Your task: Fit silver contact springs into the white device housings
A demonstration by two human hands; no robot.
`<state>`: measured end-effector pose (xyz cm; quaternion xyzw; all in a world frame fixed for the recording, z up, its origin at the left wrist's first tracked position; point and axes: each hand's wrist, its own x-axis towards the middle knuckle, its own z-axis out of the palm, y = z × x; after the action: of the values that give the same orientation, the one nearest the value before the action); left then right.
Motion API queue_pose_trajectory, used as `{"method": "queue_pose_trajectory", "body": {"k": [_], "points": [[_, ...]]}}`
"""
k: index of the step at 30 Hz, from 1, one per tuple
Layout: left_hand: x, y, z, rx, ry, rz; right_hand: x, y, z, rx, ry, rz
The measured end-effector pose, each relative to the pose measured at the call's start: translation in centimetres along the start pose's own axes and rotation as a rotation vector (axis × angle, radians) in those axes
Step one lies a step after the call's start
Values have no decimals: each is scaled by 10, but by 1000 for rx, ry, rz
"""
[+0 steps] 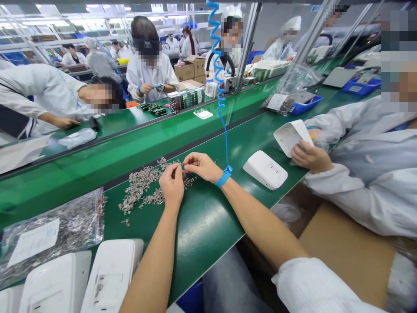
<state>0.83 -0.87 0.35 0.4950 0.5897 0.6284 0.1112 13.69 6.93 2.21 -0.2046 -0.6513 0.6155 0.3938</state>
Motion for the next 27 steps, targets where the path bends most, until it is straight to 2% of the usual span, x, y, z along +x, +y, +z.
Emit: {"method": "queue_pose_trajectory", "body": {"k": [6,14,20,27], "points": [[0,4,-2,234,27,249,-1,-7,-3,-80,30,-26],[-3,0,0,405,-63,410,-2,-12,-12,-95,67,-51],[-4,-4,1,497,-75,446,-3,-13,-16,-24,27,12],[-4,-5,1,460,-92,519,-2,-12,-18,-7,44,23]]}}
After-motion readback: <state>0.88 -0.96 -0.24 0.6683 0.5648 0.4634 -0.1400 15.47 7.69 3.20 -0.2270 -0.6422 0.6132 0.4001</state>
